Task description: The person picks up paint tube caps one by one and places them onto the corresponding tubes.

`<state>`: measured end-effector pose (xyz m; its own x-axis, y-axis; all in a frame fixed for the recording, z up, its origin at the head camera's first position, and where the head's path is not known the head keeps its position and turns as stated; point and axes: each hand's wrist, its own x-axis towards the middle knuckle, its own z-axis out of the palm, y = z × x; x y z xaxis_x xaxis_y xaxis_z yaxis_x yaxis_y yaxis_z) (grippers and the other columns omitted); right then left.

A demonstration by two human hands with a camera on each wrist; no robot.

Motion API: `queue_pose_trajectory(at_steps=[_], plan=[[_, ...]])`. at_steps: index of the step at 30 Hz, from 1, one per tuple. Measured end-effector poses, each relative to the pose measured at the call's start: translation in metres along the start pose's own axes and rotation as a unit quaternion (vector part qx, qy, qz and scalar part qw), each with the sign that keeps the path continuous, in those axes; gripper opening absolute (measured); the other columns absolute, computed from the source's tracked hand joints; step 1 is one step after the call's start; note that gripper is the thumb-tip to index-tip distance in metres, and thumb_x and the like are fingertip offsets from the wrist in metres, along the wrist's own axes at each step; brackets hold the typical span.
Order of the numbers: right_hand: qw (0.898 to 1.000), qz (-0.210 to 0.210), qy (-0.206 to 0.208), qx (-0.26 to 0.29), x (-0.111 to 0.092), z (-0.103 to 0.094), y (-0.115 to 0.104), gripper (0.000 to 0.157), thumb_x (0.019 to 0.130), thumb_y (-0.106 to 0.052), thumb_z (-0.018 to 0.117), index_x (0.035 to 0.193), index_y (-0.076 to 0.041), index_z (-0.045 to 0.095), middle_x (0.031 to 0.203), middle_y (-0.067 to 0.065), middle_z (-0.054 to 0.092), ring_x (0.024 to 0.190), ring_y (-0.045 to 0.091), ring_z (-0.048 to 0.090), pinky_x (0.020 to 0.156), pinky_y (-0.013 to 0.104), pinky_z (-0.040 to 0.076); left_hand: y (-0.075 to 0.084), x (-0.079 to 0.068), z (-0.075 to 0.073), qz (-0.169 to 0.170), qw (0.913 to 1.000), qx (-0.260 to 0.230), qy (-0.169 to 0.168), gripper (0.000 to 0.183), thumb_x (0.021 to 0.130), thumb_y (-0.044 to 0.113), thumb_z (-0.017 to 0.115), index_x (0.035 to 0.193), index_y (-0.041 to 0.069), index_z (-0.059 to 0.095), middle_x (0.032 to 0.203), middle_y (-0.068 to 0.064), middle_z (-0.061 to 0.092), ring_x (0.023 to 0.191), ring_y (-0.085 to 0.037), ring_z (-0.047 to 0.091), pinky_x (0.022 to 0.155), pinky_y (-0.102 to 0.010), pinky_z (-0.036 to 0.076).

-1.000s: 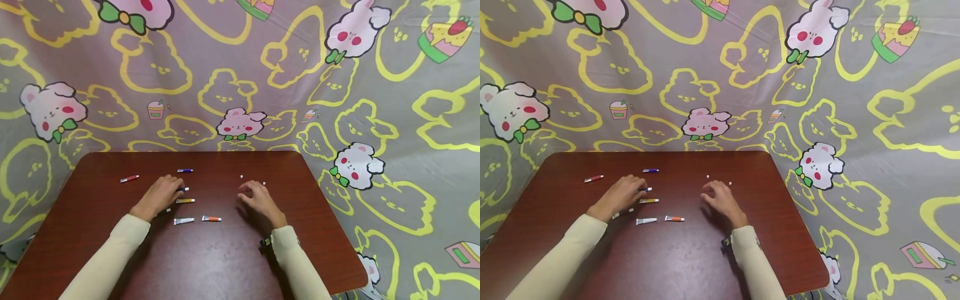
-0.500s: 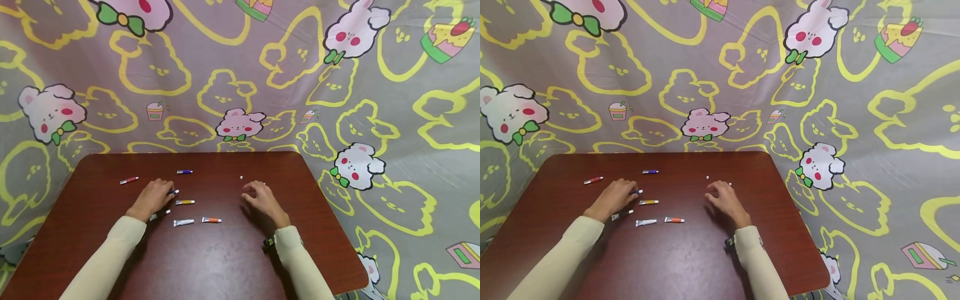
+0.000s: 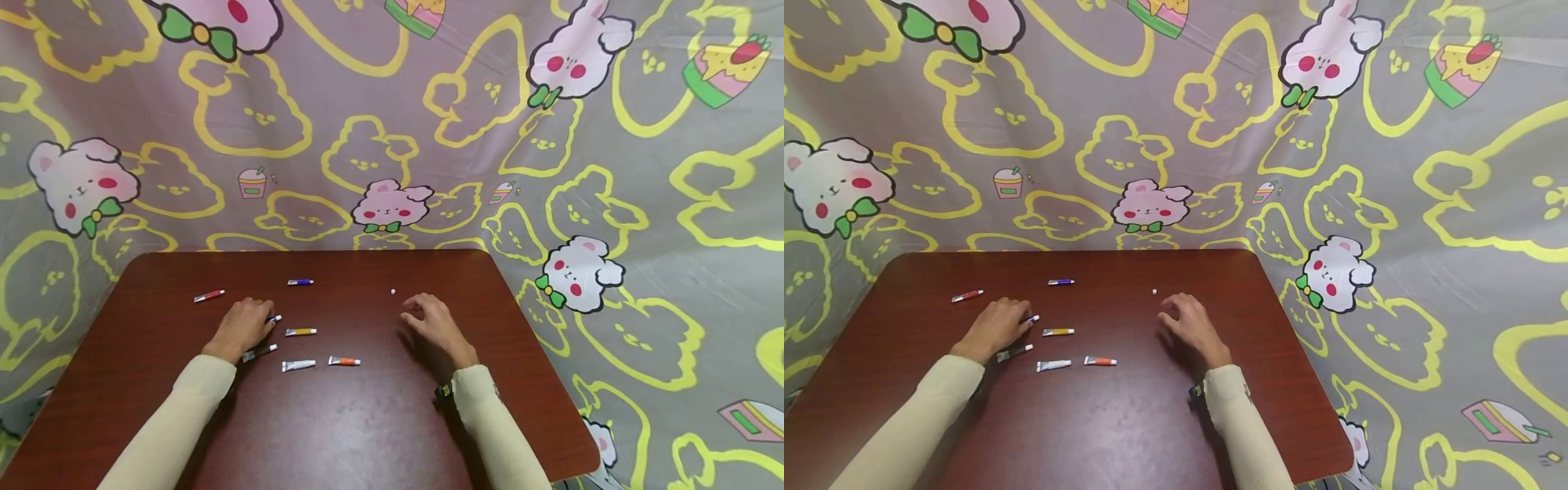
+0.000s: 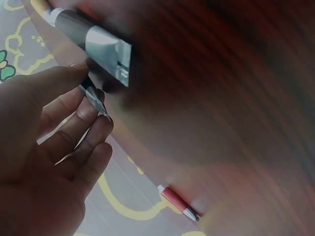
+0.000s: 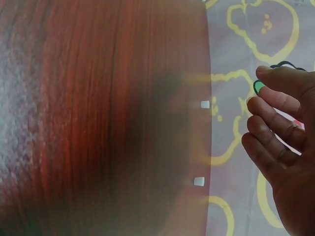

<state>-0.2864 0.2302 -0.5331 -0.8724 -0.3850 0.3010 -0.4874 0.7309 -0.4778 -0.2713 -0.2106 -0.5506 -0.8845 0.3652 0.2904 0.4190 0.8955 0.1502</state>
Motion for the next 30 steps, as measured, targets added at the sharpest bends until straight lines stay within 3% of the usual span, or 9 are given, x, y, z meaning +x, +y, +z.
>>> queue_pose_trajectory(at_steps=[13, 20, 27, 30], plan=[[1.000, 0.020, 0.002, -0.007, 0.004, 0.000, 0.014, 0.026, 0.096, -0.021, 0.084, 0.117, -0.005, 0.078, 0.112, 0.008, 0.077, 0.105, 0.029, 0.071, 0.094, 0.048, 0.057, -0.003, -0.002, 0.001, -0.013, 0.9997, -0.016, -0.010, 0.023, 0.087, 0.012, 0.089, 0.086, 0.006, 0.067, 0.080, -0.011, 0.070, 0.081, -0.038, 0.066, 0.077, -0.057, 0.054], [0.999, 0.036, -0.004, -0.014, 0.001, -0.003, 0.023, 0.025, 0.099, -0.021, 0.081, 0.119, -0.008, 0.076, 0.114, 0.008, 0.076, 0.108, 0.029, 0.069, 0.096, 0.049, 0.056, -0.003, 0.002, -0.002, -0.005, 0.9993, -0.035, -0.014, 0.022, 0.087, 0.010, 0.089, 0.086, 0.006, 0.067, 0.081, -0.011, 0.072, 0.080, -0.037, 0.065, 0.077, -0.056, 0.055], [0.999, 0.051, -0.007, -0.017, -0.001, -0.004, 0.028, 0.025, 0.098, -0.021, 0.083, 0.118, -0.008, 0.077, 0.115, 0.009, 0.076, 0.110, 0.030, 0.070, 0.099, 0.050, 0.056, -0.007, 0.001, -0.003, -0.041, 0.9965, -0.054, -0.049, 0.018, 0.096, 0.017, 0.082, 0.098, 0.003, 0.072, 0.088, -0.013, 0.074, 0.085, -0.036, 0.067, 0.083, -0.056, 0.055], [0.998, 0.055, -0.003, -0.020, -0.002, -0.004, 0.031, 0.024, 0.097, -0.021, 0.083, 0.117, -0.009, 0.077, 0.115, 0.008, 0.077, 0.110, 0.030, 0.070, 0.099, 0.050, 0.056, -0.011, 0.001, -0.005, -0.049, 0.9964, -0.053, -0.045, 0.019, 0.099, 0.019, 0.079, 0.101, 0.002, 0.072, 0.091, -0.015, 0.074, 0.089, -0.038, 0.068, 0.086, -0.058, 0.056]])
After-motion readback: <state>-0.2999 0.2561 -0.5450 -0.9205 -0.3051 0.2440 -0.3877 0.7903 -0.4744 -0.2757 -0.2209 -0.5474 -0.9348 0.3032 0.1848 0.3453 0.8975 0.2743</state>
